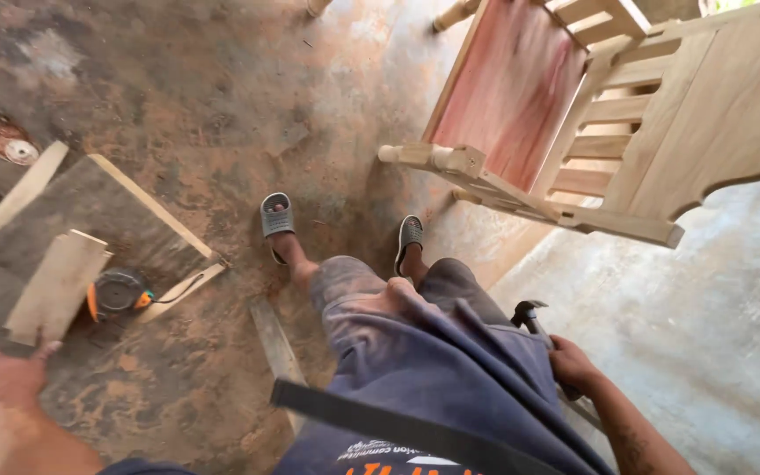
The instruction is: The person uses a claw hammer to drive nails into wooden chair frames, working on the chairs while they rest on the workshop floor. They reposition around the chairs, hold nails in place, and hammer them into the rails and legs of several chair frames.
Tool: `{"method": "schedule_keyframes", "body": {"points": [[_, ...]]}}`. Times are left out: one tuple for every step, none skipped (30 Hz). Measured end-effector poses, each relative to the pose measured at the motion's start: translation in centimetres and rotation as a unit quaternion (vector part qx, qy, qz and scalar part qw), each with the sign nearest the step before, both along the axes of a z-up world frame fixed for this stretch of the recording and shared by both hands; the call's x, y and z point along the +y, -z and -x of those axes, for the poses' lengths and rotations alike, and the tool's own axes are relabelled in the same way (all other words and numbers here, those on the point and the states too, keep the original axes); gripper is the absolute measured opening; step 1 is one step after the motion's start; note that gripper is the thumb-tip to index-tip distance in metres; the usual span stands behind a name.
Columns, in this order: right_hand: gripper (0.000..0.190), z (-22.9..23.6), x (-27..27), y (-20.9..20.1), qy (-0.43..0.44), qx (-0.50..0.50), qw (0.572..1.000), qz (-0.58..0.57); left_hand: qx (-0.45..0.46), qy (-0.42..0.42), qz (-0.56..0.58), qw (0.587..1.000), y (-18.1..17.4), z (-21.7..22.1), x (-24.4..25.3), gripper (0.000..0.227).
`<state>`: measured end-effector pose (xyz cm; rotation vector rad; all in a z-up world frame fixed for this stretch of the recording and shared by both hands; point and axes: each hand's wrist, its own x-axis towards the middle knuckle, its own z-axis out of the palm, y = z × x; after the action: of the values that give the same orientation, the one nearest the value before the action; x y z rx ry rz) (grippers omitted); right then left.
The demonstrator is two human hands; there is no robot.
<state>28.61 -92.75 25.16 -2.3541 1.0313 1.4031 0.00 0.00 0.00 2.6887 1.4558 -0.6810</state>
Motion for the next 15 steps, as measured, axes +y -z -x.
{"method": "schedule_keyframes", "body": {"points": [[0.032,0.1,1.4,-0.7,0.009,0.009,1.000,-0.004,0.045,-0.003,-0.005,0.999,-0.8,-0.9,0.6,0.116],[0.032,-0.1,2.2,-1.8,0.014,0.020,1.000,-0.004,0.094,-0.008,-0.007,0.996,-1.5,-1.3,0.2,0.121],[0.032,-0.2,3.1,-2.3,0.017,0.024,1.000,-0.002,0.098,-0.006,-0.005,0.995,-1.4,-1.4,0.4,0.121],[0.032,0.1,4.0,-2.8,0.033,0.035,0.999,0.006,0.107,0.025,0.021,0.994,-2.2,-0.7,0.7,0.117],[0.033,0.4,4.8,-3.4,0.049,0.047,0.998,0.015,0.116,0.055,0.049,0.991,-3.0,0.0,1.0,0.113],[0.033,0.2,5.3,-3.0,0.051,0.049,0.997,0.009,0.118,0.057,0.043,0.990,-2.9,-0.3,1.3,0.113],[0.030,0.0,5.7,-2.5,0.043,0.031,0.999,-0.012,0.124,0.083,0.024,0.989,-2.7,-0.7,1.5,0.113],[0.029,-0.3,5.7,-2.3,0.036,0.009,0.999,-0.031,0.127,0.112,0.006,0.986,-2.2,-1.7,1.4,0.112],[0.029,-1.4,7.0,-2.4,0.042,0.007,0.999,-0.034,0.126,0.117,0.003,0.985,-2.2,-2.8,1.5,0.112],[0.029,-1.1,7.8,-3.6,0.032,0.043,0.999,0.007,0.116,0.128,0.018,0.985,-2.8,-2.5,0.9,0.112],[0.028,-0.9,8.6,-4.8,0.021,0.079,0.996,0.048,0.106,0.138,0.033,0.984,-3.4,-2.2,0.5,0.112],[0.028,0.3,6.2,-4.0,0.021,0.089,0.995,0.047,0.116,0.139,0.034,0.983,-3.8,-2.7,0.3,0.112],[0.029,1.6,3.9,-3.4,0.092,0.026,0.995,-0.027,0.107,0.143,0.044,0.983,-4.4,-3.2,0.3,0.110],[0.031,1.5,1.7,-1.8,0.154,-0.043,0.981,-0.106,0.093,0.138,0.047,0.985,-4.7,-4.0,0.3,0.107],[0.031,1.8,1.2,-2.3,0.148,-0.038,0.982,-0.113,0.097,0.130,0.041,0.986,-3.6,-4.6,0.0,0.107]]}}
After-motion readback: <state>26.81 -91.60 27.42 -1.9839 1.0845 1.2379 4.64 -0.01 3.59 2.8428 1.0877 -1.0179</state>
